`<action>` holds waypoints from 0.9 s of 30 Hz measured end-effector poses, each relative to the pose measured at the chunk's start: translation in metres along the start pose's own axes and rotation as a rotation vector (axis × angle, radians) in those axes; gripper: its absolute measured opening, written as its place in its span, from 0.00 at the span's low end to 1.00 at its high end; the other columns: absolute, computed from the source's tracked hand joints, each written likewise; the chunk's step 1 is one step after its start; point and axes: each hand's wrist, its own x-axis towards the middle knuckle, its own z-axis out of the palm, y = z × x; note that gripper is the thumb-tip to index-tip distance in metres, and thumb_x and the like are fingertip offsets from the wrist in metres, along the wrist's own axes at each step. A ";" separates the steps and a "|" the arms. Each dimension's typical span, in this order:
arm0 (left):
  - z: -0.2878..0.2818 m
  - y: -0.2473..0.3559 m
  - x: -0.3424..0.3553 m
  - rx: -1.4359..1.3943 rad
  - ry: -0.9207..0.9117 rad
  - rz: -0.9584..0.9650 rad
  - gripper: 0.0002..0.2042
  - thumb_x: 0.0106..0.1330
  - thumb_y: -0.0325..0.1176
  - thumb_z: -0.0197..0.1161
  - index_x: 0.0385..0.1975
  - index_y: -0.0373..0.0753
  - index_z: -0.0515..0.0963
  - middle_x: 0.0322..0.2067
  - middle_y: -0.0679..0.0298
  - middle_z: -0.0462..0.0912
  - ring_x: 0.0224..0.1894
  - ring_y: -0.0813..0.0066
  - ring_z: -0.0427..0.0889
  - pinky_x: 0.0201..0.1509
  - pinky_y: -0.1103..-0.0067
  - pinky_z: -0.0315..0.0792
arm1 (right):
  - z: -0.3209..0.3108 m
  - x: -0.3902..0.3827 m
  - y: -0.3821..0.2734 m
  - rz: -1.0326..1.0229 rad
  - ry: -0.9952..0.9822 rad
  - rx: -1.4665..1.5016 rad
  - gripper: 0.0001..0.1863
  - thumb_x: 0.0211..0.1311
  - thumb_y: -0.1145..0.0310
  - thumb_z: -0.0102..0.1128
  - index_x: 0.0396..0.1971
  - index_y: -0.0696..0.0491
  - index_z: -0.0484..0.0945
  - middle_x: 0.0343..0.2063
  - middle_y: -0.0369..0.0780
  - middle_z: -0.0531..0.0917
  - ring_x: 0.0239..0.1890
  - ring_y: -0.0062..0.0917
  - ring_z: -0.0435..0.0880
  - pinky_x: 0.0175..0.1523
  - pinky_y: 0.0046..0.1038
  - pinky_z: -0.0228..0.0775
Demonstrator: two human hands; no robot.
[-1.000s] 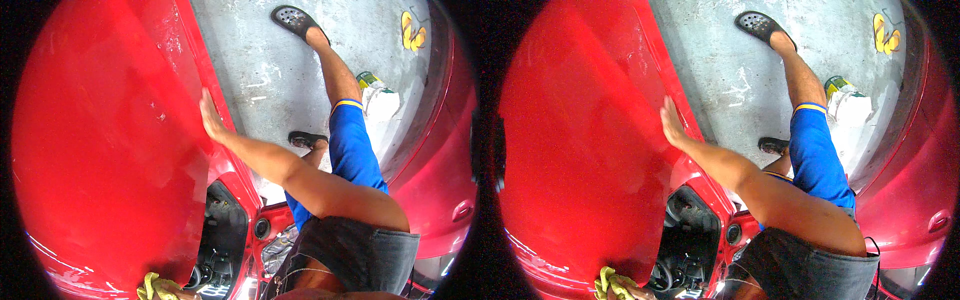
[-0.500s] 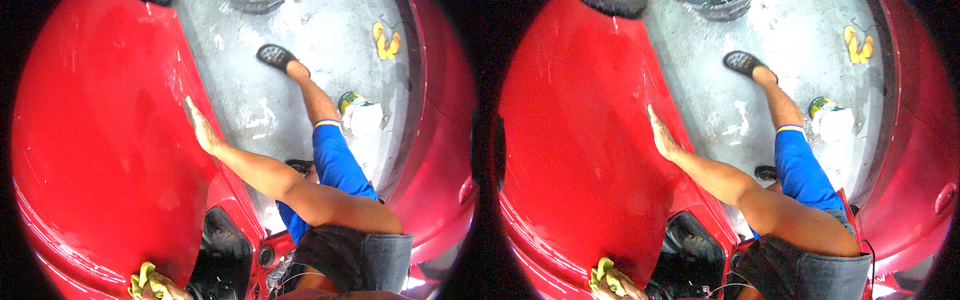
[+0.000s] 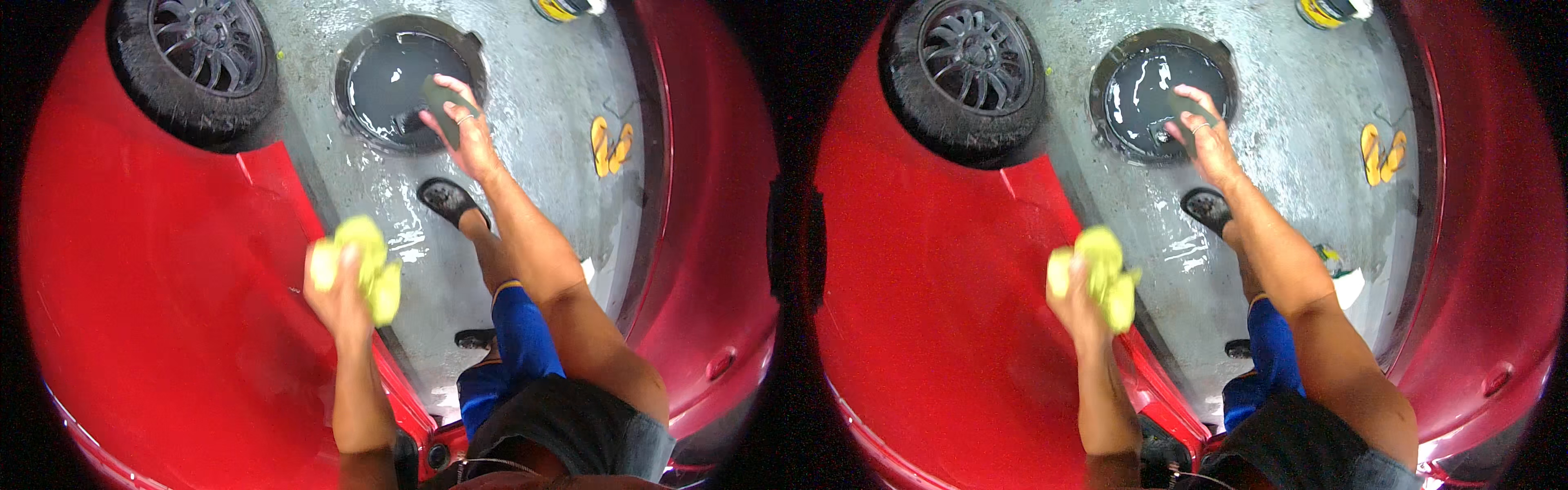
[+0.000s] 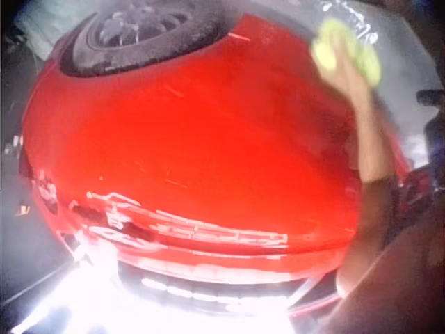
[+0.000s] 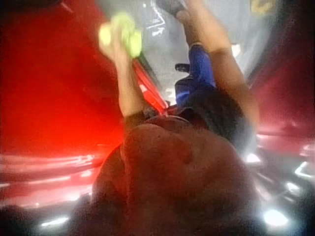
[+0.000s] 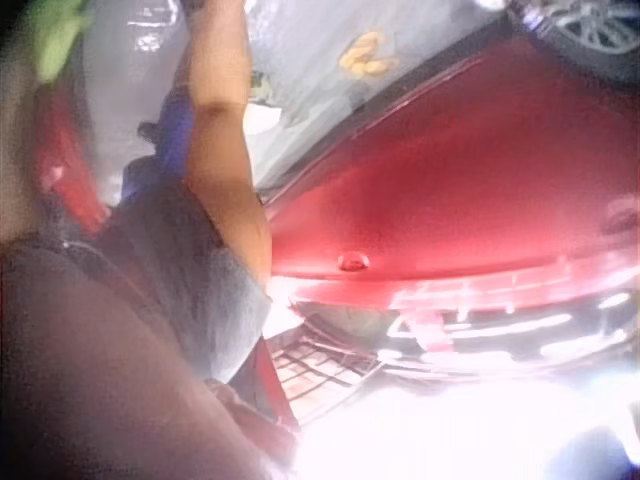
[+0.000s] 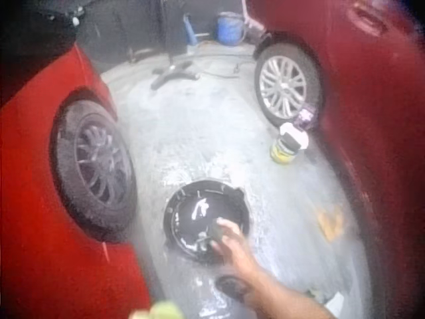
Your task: The person wipes the rear quarter panel of a red car using a yellow microfiber cloth. They repeatedly dip the cloth into a black bucket of water and continue wiping the same area of the car's bodywork.
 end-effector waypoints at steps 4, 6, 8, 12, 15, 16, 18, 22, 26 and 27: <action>0.133 -0.006 0.148 0.291 -0.212 0.280 0.32 0.54 0.23 0.76 0.60 0.36 0.69 0.47 0.58 0.81 0.47 0.69 0.83 0.52 0.75 0.79 | -0.033 0.089 0.023 -0.124 0.067 -0.903 0.42 0.65 0.71 0.52 0.78 0.46 0.47 0.76 0.52 0.55 0.76 0.49 0.56 0.78 0.38 0.50; 0.170 -0.045 0.230 0.748 -0.193 0.593 0.36 0.48 0.25 0.75 0.62 0.39 0.69 0.54 0.48 0.77 0.56 0.56 0.79 0.59 0.65 0.76 | -0.052 0.135 0.054 -0.121 0.059 -1.276 0.47 0.65 0.67 0.56 0.79 0.52 0.40 0.76 0.57 0.50 0.78 0.55 0.46 0.80 0.43 0.44; 0.214 -0.060 0.267 0.989 -0.282 0.285 0.42 0.49 0.28 0.75 0.69 0.45 0.65 0.62 0.45 0.70 0.64 0.47 0.72 0.65 0.60 0.72 | -0.060 0.156 0.073 0.110 0.081 -1.566 0.48 0.65 0.63 0.58 0.79 0.52 0.41 0.77 0.57 0.48 0.78 0.56 0.46 0.80 0.46 0.44; 0.193 -0.134 0.325 1.562 -0.325 0.587 0.47 0.58 0.29 0.68 0.77 0.58 0.51 0.69 0.43 0.64 0.70 0.46 0.65 0.67 0.53 0.68 | -0.025 0.165 0.079 0.420 -0.142 -1.646 0.41 0.69 0.59 0.53 0.77 0.53 0.48 0.76 0.56 0.49 0.78 0.54 0.47 0.80 0.48 0.40; 0.192 -0.135 0.333 1.476 -0.309 0.264 0.21 0.69 0.40 0.56 0.61 0.44 0.77 0.65 0.48 0.73 0.65 0.49 0.73 0.68 0.59 0.70 | -0.043 0.183 0.122 0.244 -0.391 -2.011 0.33 0.74 0.62 0.39 0.76 0.56 0.52 0.77 0.52 0.51 0.78 0.47 0.51 0.81 0.41 0.42; 0.204 -0.114 0.331 1.314 -0.287 0.068 0.22 0.68 0.45 0.58 0.59 0.44 0.77 0.60 0.50 0.78 0.62 0.52 0.77 0.65 0.62 0.73 | -0.038 0.183 0.103 0.286 -0.494 -2.098 0.33 0.74 0.62 0.40 0.75 0.58 0.54 0.78 0.50 0.50 0.79 0.41 0.50 0.81 0.38 0.41; 0.203 -0.086 0.323 1.152 0.013 -0.027 0.28 0.57 0.49 0.68 0.56 0.43 0.79 0.54 0.51 0.83 0.57 0.53 0.83 0.61 0.60 0.76 | -0.054 0.193 0.121 0.219 -0.099 -1.474 0.29 0.74 0.65 0.41 0.71 0.61 0.63 0.76 0.51 0.57 0.78 0.42 0.56 0.80 0.37 0.44; 0.198 -0.026 0.258 -0.140 -0.284 -0.144 0.16 0.48 0.24 0.64 0.40 0.32 0.81 0.32 0.60 0.85 0.36 0.71 0.84 0.37 0.73 0.77 | -0.138 0.217 0.130 -0.028 0.086 -1.014 0.31 0.75 0.62 0.43 0.74 0.58 0.58 0.73 0.49 0.63 0.75 0.39 0.60 0.78 0.35 0.49; 0.186 0.021 0.144 -0.983 -0.421 -0.273 0.27 0.47 0.22 0.54 0.54 0.29 0.76 0.44 0.54 0.84 0.46 0.59 0.86 0.52 0.64 0.81 | -0.135 0.168 0.096 -0.051 -0.104 -0.514 0.35 0.74 0.62 0.50 0.77 0.53 0.51 0.67 0.49 0.70 0.65 0.38 0.74 0.71 0.38 0.64; 0.162 0.025 0.119 -1.002 -0.399 -0.237 0.29 0.48 0.23 0.54 0.56 0.29 0.75 0.45 0.55 0.84 0.48 0.60 0.85 0.55 0.64 0.81 | -0.088 0.135 0.088 -0.025 -0.145 -0.159 0.36 0.74 0.62 0.51 0.78 0.51 0.50 0.64 0.48 0.73 0.60 0.38 0.77 0.67 0.40 0.69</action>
